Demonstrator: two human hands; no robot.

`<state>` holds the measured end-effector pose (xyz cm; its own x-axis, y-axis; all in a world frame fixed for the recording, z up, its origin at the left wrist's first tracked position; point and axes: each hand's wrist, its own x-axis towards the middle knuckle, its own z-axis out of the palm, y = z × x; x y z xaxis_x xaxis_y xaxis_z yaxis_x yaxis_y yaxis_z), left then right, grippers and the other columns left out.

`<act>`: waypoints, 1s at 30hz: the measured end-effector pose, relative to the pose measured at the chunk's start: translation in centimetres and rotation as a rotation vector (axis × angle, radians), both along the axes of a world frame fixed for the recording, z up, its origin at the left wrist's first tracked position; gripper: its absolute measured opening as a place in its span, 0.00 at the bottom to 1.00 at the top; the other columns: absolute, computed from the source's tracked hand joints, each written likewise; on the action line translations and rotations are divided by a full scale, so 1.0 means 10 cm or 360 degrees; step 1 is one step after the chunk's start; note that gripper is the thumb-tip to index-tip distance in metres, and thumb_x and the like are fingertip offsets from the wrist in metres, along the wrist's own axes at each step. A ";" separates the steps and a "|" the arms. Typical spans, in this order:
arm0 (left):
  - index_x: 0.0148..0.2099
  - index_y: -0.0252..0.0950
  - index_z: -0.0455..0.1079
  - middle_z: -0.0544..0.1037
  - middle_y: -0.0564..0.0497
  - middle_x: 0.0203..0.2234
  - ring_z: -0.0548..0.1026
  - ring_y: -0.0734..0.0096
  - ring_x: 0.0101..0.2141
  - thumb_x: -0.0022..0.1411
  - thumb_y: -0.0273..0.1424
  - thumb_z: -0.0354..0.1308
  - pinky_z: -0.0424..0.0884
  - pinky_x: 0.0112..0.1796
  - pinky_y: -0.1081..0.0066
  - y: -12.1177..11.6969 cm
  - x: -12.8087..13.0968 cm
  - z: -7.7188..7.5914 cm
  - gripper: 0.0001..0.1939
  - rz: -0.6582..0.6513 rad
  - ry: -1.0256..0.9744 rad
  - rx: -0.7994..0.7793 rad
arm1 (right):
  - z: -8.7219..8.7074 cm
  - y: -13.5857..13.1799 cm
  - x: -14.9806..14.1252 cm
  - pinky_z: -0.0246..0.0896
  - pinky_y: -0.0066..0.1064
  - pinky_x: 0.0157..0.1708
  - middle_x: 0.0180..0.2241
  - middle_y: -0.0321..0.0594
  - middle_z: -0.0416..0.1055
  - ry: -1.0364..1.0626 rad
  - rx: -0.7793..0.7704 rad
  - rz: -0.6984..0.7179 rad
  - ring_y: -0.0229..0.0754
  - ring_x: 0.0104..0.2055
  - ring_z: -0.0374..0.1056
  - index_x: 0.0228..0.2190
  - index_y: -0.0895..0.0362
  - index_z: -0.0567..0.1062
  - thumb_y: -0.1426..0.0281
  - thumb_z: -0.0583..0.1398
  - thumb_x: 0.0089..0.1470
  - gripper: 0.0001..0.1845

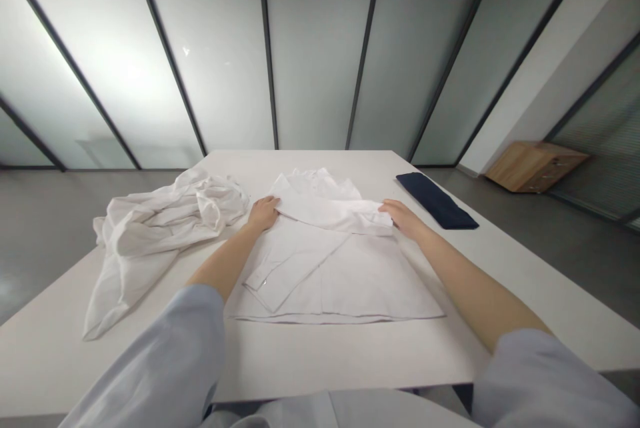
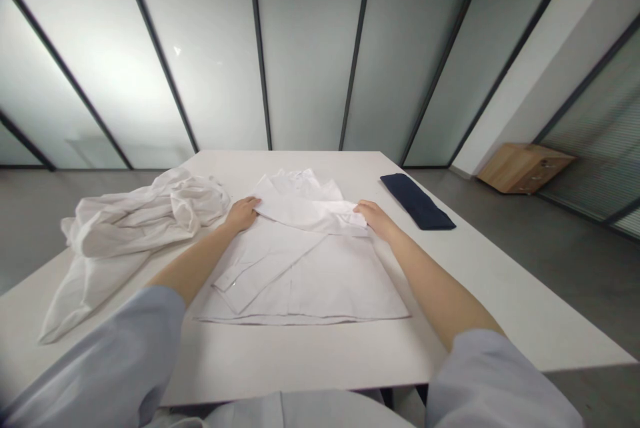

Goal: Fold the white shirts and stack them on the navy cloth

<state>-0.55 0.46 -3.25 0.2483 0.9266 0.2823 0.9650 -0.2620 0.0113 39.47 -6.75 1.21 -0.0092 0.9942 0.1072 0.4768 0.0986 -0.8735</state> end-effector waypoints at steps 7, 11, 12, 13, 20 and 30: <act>0.59 0.39 0.69 0.69 0.46 0.58 0.67 0.59 0.57 0.62 0.26 0.47 0.63 0.56 0.62 0.03 -0.04 0.03 0.24 0.0132 -0.0023 -0.0055 | 0.12 -0.26 0.21 0.61 0.29 0.24 0.23 0.37 0.72 -0.0215 -0.0693 0.0446 0.39 0.23 0.67 0.26 0.55 0.71 0.61 0.62 0.43 0.11; 0.56 0.40 0.72 0.70 0.50 0.58 0.67 0.63 0.57 0.60 0.24 0.48 0.62 0.58 0.65 0.02 -0.08 0.08 0.24 0.0071 -0.0032 -0.0089 | 0.11 -0.03 0.37 0.63 0.28 0.29 0.27 0.41 0.76 -0.0842 -0.0510 0.0245 0.41 0.28 0.71 0.29 0.57 0.75 0.63 0.63 0.48 0.09; 0.54 0.40 0.74 0.71 0.51 0.57 0.68 0.64 0.57 0.60 0.24 0.47 0.61 0.58 0.66 0.02 -0.09 0.09 0.23 0.0035 -0.0046 -0.0080 | 0.09 0.05 0.35 0.64 0.28 0.32 0.31 0.43 0.77 -0.0888 -0.0347 0.0159 0.42 0.32 0.72 0.32 0.57 0.75 0.64 0.61 0.50 0.09; 0.52 0.40 0.75 0.72 0.51 0.56 0.68 0.65 0.57 0.60 0.24 0.47 0.61 0.58 0.67 0.01 -0.10 0.10 0.23 -0.0007 -0.0059 -0.0070 | 0.08 0.12 0.30 0.64 0.28 0.36 0.35 0.44 0.78 -0.0921 -0.0191 0.0088 0.43 0.36 0.72 0.34 0.57 0.76 0.65 0.60 0.52 0.10; 0.49 0.37 0.76 0.77 0.49 0.50 0.72 0.67 0.51 0.58 0.25 0.45 0.63 0.55 0.71 -0.07 -0.14 0.17 0.22 -0.0155 -0.0054 -0.0201 | -0.23 0.26 -0.42 0.54 0.36 0.58 0.59 0.45 0.64 -0.1224 0.0126 0.0319 0.46 0.61 0.59 0.55 0.55 0.70 0.62 0.54 0.60 0.23; 0.45 0.39 0.75 0.81 0.50 0.32 0.78 0.67 0.38 0.64 0.32 0.44 0.70 0.42 0.71 0.11 -0.09 0.50 0.19 -0.0055 -0.0105 -0.0660 | -0.05 -0.12 -0.36 0.61 0.35 0.45 0.43 0.45 0.77 -0.1620 0.0071 0.0363 0.49 0.46 0.72 0.44 0.53 0.77 0.54 0.46 0.64 0.26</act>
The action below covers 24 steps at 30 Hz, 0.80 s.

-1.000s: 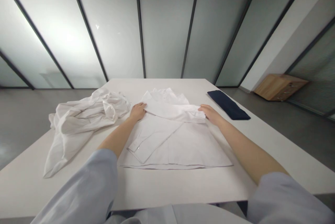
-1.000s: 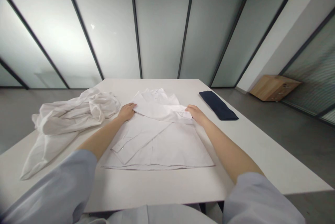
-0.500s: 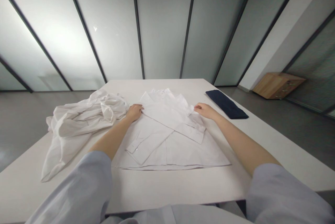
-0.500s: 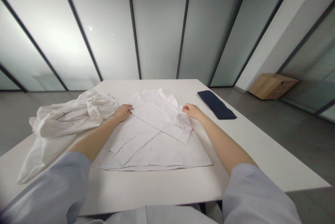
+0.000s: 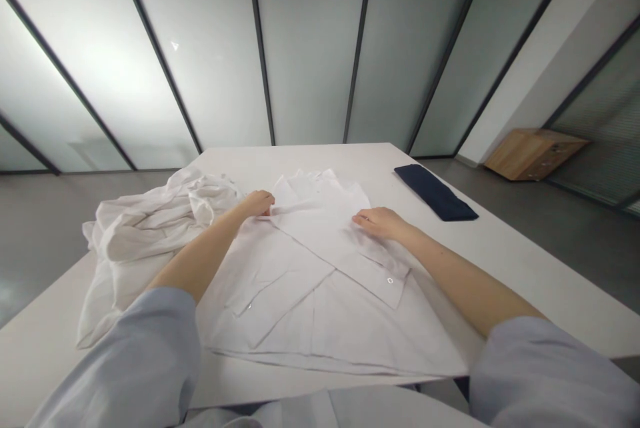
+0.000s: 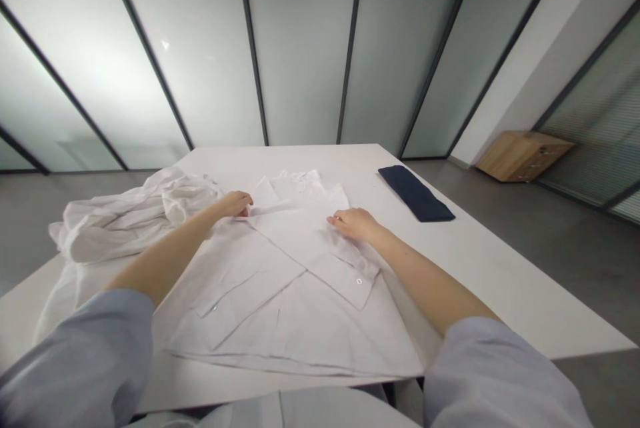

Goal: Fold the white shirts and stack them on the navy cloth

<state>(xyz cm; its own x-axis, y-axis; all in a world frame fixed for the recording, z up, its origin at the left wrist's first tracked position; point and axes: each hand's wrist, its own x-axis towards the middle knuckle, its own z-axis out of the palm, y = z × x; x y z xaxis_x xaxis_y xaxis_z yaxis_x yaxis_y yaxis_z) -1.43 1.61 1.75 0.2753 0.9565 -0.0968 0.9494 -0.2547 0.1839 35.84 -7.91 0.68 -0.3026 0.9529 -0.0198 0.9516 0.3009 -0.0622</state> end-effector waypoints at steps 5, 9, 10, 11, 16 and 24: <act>0.57 0.40 0.69 0.75 0.44 0.51 0.74 0.62 0.49 0.62 0.35 0.50 0.68 0.49 0.66 0.26 0.27 -0.13 0.22 0.0296 -0.0063 0.0473 | -0.03 0.18 0.00 0.58 0.33 0.49 0.51 0.45 0.73 0.0037 0.0105 -0.0038 0.48 0.51 0.68 0.49 0.54 0.74 0.57 0.52 0.62 0.22; 0.55 0.42 0.72 0.74 0.46 0.53 0.72 0.61 0.52 0.61 0.32 0.50 0.68 0.50 0.65 0.51 0.44 -0.25 0.21 0.0407 -0.0173 0.0177 | -0.16 0.32 0.00 0.56 0.33 0.52 0.51 0.47 0.71 0.0103 0.0134 -0.0018 0.47 0.53 0.66 0.48 0.56 0.75 0.59 0.53 0.62 0.20; 0.55 0.41 0.71 0.75 0.46 0.53 0.73 0.61 0.52 0.61 0.32 0.49 0.68 0.49 0.65 0.57 0.45 -0.26 0.21 0.0429 -0.0197 0.0128 | -0.18 0.34 0.00 0.56 0.33 0.53 0.51 0.47 0.71 0.0113 0.0138 -0.0012 0.47 0.53 0.66 0.47 0.57 0.75 0.59 0.53 0.62 0.20; 0.56 0.40 0.71 0.75 0.45 0.53 0.73 0.60 0.52 0.61 0.32 0.49 0.68 0.49 0.64 0.62 0.45 -0.26 0.22 0.0444 -0.0217 0.0116 | -0.19 0.35 0.01 0.56 0.33 0.53 0.50 0.47 0.71 0.0120 0.0144 -0.0004 0.47 0.53 0.66 0.47 0.58 0.75 0.60 0.53 0.62 0.20; 0.60 0.39 0.67 0.72 0.43 0.56 0.68 0.54 0.56 0.61 0.33 0.48 0.66 0.52 0.57 0.75 0.32 -0.21 0.25 0.0519 -0.0180 0.0273 | -0.18 0.36 0.03 0.55 0.34 0.54 0.51 0.48 0.71 0.0100 0.0125 0.0003 0.47 0.53 0.66 0.48 0.57 0.75 0.60 0.53 0.62 0.20; 0.68 0.28 0.50 0.48 0.34 0.67 0.48 0.47 0.66 0.63 0.42 0.47 0.55 0.59 0.51 0.43 0.36 -0.23 0.36 0.0556 0.0134 0.0395 | -0.10 0.36 -0.14 0.56 0.39 0.53 0.53 0.51 0.68 -0.0035 0.0079 -0.0161 0.53 0.54 0.64 0.50 0.56 0.74 0.55 0.50 0.62 0.24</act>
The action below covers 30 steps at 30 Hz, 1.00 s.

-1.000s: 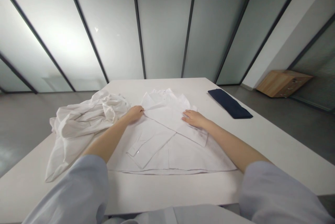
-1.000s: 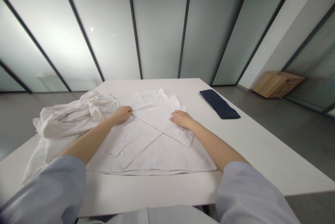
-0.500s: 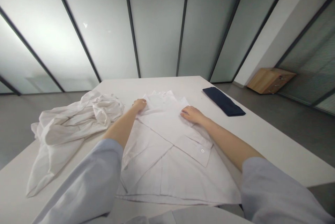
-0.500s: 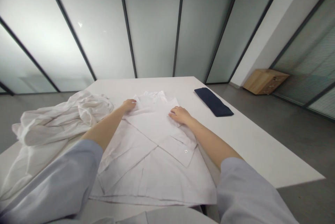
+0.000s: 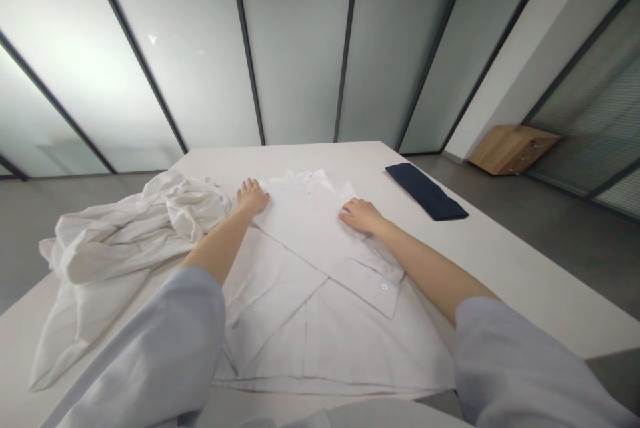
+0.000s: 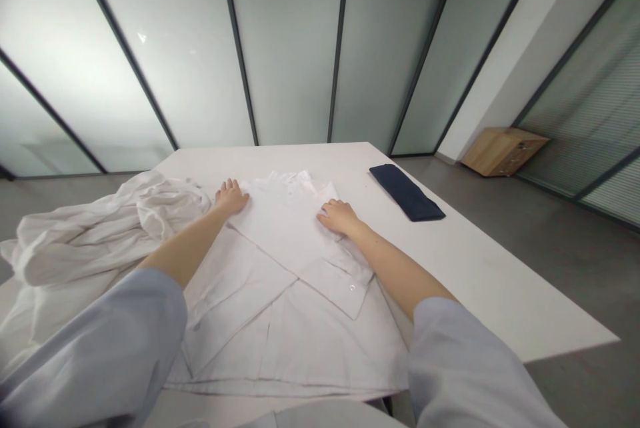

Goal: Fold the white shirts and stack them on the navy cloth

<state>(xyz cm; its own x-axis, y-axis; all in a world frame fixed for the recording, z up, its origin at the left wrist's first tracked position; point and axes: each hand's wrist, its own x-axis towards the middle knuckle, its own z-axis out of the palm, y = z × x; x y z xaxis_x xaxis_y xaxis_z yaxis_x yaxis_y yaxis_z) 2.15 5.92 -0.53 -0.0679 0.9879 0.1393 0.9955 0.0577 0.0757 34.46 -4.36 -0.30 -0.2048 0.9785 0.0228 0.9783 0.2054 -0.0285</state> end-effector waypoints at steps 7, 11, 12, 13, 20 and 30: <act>0.67 0.38 0.54 0.55 0.37 0.66 0.54 0.47 0.64 0.65 0.53 0.39 0.55 0.57 0.48 -0.41 0.07 -0.19 0.36 -0.0356 0.0125 -0.0242 | -0.28 0.16 -0.05 0.41 0.53 0.61 0.66 0.52 0.50 0.0031 -0.0143 -0.0200 0.59 0.67 0.45 0.62 0.53 0.59 0.44 0.43 0.60 0.39; 0.69 0.41 0.51 0.50 0.41 0.68 0.51 0.49 0.65 0.66 0.51 0.38 0.51 0.59 0.50 -0.47 -0.12 -0.23 0.34 -0.0404 0.0125 -0.0212 | -0.37 0.27 0.04 0.37 0.51 0.63 0.68 0.48 0.43 0.0070 -0.0140 -0.0193 0.56 0.69 0.40 0.65 0.51 0.53 0.45 0.42 0.61 0.38; 0.69 0.41 0.50 0.50 0.41 0.68 0.51 0.49 0.65 0.67 0.51 0.38 0.51 0.59 0.50 -0.48 -0.15 -0.23 0.34 -0.0402 0.0125 -0.0218 | -0.35 0.29 0.06 0.37 0.51 0.63 0.68 0.47 0.43 0.0073 -0.0137 -0.0184 0.55 0.69 0.40 0.65 0.50 0.53 0.46 0.42 0.61 0.37; 0.69 0.40 0.51 0.50 0.40 0.68 0.51 0.49 0.65 0.67 0.50 0.38 0.51 0.59 0.50 -0.48 -0.15 -0.21 0.34 -0.0390 0.0128 -0.0226 | -0.33 0.30 0.06 0.37 0.51 0.63 0.68 0.47 0.44 0.0072 -0.0137 -0.0177 0.55 0.69 0.40 0.65 0.51 0.54 0.47 0.42 0.61 0.37; 0.67 0.38 0.54 0.54 0.41 0.66 0.51 0.57 0.65 0.68 0.35 0.41 0.48 0.61 0.56 -0.56 0.11 -0.19 0.27 -0.0604 0.0222 -0.0004 | -0.16 0.30 -0.16 0.36 0.50 0.64 0.67 0.53 0.47 -0.0021 -0.0077 -0.0118 0.56 0.68 0.42 0.62 0.59 0.60 0.58 0.48 0.62 0.31; 0.67 0.39 0.53 0.53 0.40 0.67 0.52 0.57 0.65 0.70 0.44 0.39 0.50 0.60 0.57 -0.73 0.13 -0.21 0.28 -0.0553 0.0082 -0.0162 | -0.33 0.27 -0.21 0.41 0.38 0.64 0.66 0.51 0.50 0.0025 0.0009 -0.0004 0.49 0.68 0.44 0.63 0.59 0.58 0.57 0.45 0.65 0.31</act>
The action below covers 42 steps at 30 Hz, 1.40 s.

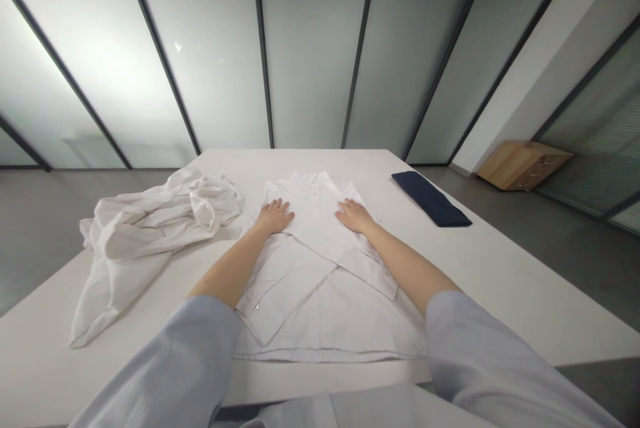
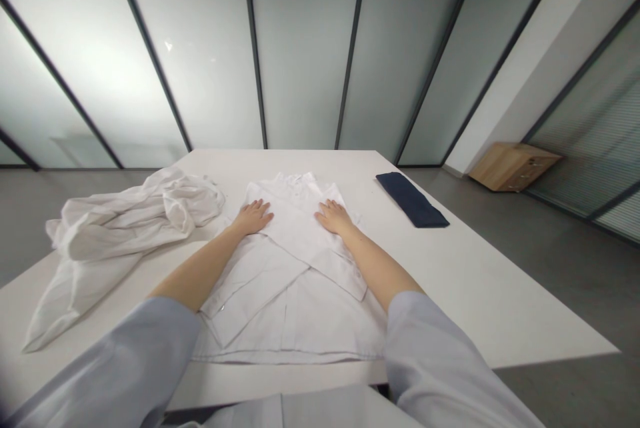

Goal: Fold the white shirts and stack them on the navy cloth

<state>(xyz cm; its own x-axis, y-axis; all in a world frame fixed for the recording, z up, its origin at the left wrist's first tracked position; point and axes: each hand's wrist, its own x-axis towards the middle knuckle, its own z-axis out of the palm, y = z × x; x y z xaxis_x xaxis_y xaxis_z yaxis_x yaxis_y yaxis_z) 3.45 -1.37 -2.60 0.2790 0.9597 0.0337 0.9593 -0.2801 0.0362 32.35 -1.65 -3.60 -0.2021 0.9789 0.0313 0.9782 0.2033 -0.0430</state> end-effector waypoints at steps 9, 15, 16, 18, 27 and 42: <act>0.68 0.39 0.49 0.49 0.42 0.68 0.51 0.55 0.65 0.69 0.45 0.36 0.51 0.60 0.55 -0.16 0.01 0.04 0.30 0.0051 0.0108 -0.0038 | 0.00 -0.07 -0.06 0.36 0.43 0.65 0.69 0.47 0.37 -0.0043 -0.0118 -0.0028 0.50 0.70 0.36 0.66 0.56 0.49 0.51 0.41 0.64 0.36; 0.67 0.40 0.52 0.56 0.42 0.66 0.58 0.54 0.62 0.68 0.45 0.38 0.56 0.57 0.55 -0.26 0.01 0.10 0.29 0.0043 0.0154 -0.0023 | -0.01 -0.16 -0.09 0.37 0.42 0.64 0.68 0.44 0.44 -0.0024 -0.0069 0.0023 0.48 0.69 0.40 0.65 0.54 0.54 0.53 0.43 0.64 0.33; 0.66 0.40 0.53 0.56 0.42 0.65 0.58 0.54 0.62 0.68 0.45 0.38 0.56 0.57 0.55 -0.27 0.01 0.09 0.29 0.0058 0.0143 -0.0007 | -0.01 -0.18 -0.10 0.38 0.42 0.64 0.68 0.45 0.45 -0.0012 -0.0025 0.0013 0.49 0.69 0.41 0.64 0.55 0.56 0.54 0.44 0.64 0.33; 0.66 0.40 0.53 0.56 0.42 0.66 0.56 0.54 0.63 0.68 0.44 0.38 0.55 0.58 0.54 -0.27 0.01 0.06 0.29 0.0076 0.0113 0.0017 | -0.01 -0.19 -0.10 0.41 0.41 0.63 0.66 0.47 0.51 0.0022 0.0096 -0.0012 0.49 0.67 0.46 0.62 0.57 0.60 0.56 0.46 0.63 0.30; 0.67 0.38 0.53 0.54 0.43 0.67 0.53 0.55 0.65 0.68 0.45 0.39 0.52 0.60 0.55 -0.25 -0.04 0.04 0.30 0.0062 0.0017 -0.0015 | 0.14 -0.16 0.36 0.60 0.32 0.44 0.48 0.46 0.74 0.0307 0.0335 -0.0655 0.47 0.49 0.68 0.45 0.56 0.77 0.71 0.49 0.58 0.20; 0.66 0.40 0.54 0.55 0.44 0.66 0.54 0.55 0.64 0.68 0.45 0.40 0.53 0.60 0.55 -0.25 -0.08 0.03 0.28 0.0035 -0.0017 0.0008 | 0.20 -0.15 0.43 0.61 0.31 0.42 0.42 0.44 0.77 0.0272 0.0037 -0.0678 0.46 0.45 0.71 0.39 0.54 0.78 0.59 0.56 0.57 0.16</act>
